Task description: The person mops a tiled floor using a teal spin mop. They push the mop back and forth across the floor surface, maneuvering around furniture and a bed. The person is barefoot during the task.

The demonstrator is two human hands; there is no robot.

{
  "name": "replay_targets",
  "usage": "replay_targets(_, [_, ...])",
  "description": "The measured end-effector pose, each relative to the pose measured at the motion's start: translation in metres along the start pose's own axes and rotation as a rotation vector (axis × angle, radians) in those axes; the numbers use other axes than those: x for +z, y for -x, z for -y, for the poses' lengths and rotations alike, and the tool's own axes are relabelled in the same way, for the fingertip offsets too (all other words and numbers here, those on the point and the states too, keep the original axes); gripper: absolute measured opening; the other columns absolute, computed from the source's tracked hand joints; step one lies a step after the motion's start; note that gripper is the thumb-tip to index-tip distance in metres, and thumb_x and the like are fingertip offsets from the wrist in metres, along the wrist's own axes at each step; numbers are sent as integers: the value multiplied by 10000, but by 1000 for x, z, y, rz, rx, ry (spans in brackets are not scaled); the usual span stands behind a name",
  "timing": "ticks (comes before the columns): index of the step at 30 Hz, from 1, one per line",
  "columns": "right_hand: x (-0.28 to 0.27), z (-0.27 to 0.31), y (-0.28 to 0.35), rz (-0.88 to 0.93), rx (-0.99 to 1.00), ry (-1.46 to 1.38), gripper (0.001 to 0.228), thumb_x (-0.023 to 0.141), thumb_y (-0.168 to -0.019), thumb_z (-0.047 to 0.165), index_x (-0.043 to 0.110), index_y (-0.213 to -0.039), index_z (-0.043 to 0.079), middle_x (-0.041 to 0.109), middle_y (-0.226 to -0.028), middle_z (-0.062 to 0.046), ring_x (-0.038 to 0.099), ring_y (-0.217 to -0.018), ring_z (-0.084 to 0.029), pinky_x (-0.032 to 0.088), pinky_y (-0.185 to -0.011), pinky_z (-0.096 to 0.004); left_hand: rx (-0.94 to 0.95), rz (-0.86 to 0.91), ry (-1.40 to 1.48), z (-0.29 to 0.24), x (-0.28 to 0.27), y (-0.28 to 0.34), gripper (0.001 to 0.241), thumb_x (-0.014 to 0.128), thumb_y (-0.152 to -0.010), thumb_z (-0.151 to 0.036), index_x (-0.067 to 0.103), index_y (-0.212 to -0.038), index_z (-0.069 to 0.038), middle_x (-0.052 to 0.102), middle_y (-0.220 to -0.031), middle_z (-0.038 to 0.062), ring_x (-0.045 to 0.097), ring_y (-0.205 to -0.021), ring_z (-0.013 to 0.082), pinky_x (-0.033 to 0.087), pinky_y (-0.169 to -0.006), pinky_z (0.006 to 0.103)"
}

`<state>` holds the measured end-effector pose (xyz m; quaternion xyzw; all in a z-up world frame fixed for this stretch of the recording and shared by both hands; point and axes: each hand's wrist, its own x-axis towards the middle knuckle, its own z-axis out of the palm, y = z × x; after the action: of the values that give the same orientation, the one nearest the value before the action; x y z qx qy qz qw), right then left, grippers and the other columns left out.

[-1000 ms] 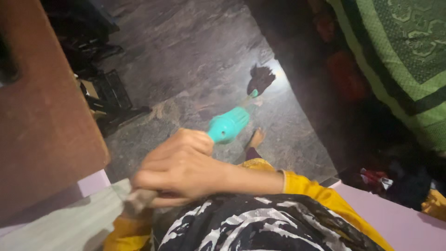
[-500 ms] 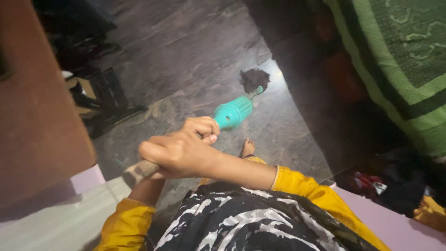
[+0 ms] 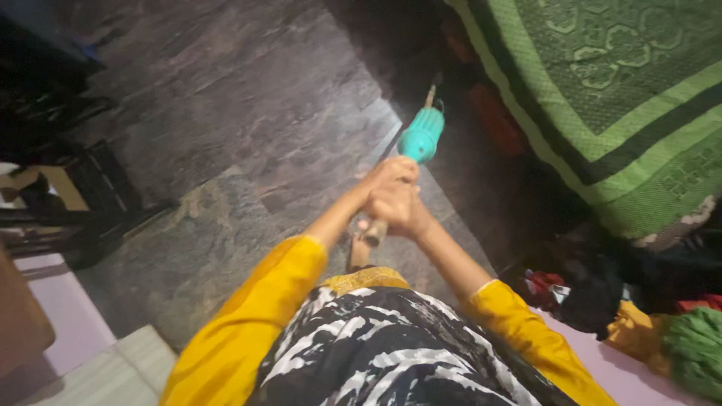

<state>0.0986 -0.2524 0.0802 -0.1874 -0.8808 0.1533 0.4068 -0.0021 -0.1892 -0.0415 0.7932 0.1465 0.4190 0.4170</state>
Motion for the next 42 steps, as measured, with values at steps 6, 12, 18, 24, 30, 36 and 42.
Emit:
replay_targets(6, [-17, 5, 33, -48, 402, 91, 270, 759, -853, 71, 531, -711, 41, 543, -687, -98, 562, -653, -280, 425, -603, -399, -83, -105, 49, -10, 30, -27, 328, 765, -812, -184, 477, -737, -46, 516, -798, 99, 536, -799, 289, 449, -736, 392])
replay_targets(12, [25, 95, 4, -156, 413, 39, 296, 771, -848, 75, 536, -672, 38, 523, -630, -102, 537, -591, -263, 413, -590, -386, -54, -34, 78, -69, 4, 33, 286, 749, -809, -239, 540, -775, -47, 555, -822, 100, 563, -841, 264, 470, -776, 376])
replay_targets(18, [119, 233, -62, -65, 117, -128, 273, 789, -808, 161, 572, -685, 51, 540, -617, -68, 522, -565, -244, 385, -577, -416, 48, -416, 121, -269, -48, 168, 363, 635, -916, -339, 639, -911, 25, 601, -935, 165, 590, -966, 272, 450, -923, 419])
replay_targets(24, [183, 379, -117, 36, 43, -448, 322, 782, -976, 244, 591, -805, 50, 606, -735, -62, 602, -650, -216, 448, -600, -349, -401, -63, -320, -416, -113, 273, 241, 822, -895, -193, 647, -863, -31, 669, -902, 63, 657, -882, 237, 532, -803, 374])
replay_targets(30, [189, 443, -138, 13, -5, -599, 278, 781, -965, 228, 641, -809, 45, 595, -684, -59, 611, -626, -220, 441, -623, -356, -71, -446, -142, -510, -112, 309, 203, 735, -838, -9, 591, -976, -50, 619, -942, 117, 652, -893, 303, 550, -850, 414])
replay_targets(36, [161, 436, -134, -36, -65, -406, 267, 817, -907, 213, 636, -748, 98, 597, -642, -23, 601, -595, -187, 422, -595, -352, -271, -107, -303, -451, -99, 299, 243, 712, -854, -169, 550, -701, -71, 580, -712, 87, 605, -681, 283, 507, -652, 392])
replay_targets(42, [105, 380, -137, -260, -109, -397, 297, 757, -825, 40, 514, -657, 72, 491, -583, -6, 519, -479, -176, 373, -519, -349, -227, -159, -267, -396, -73, 232, 106, 638, -842, -213, 624, -797, -117, 650, -812, 40, 677, -778, 262, 524, -637, 385])
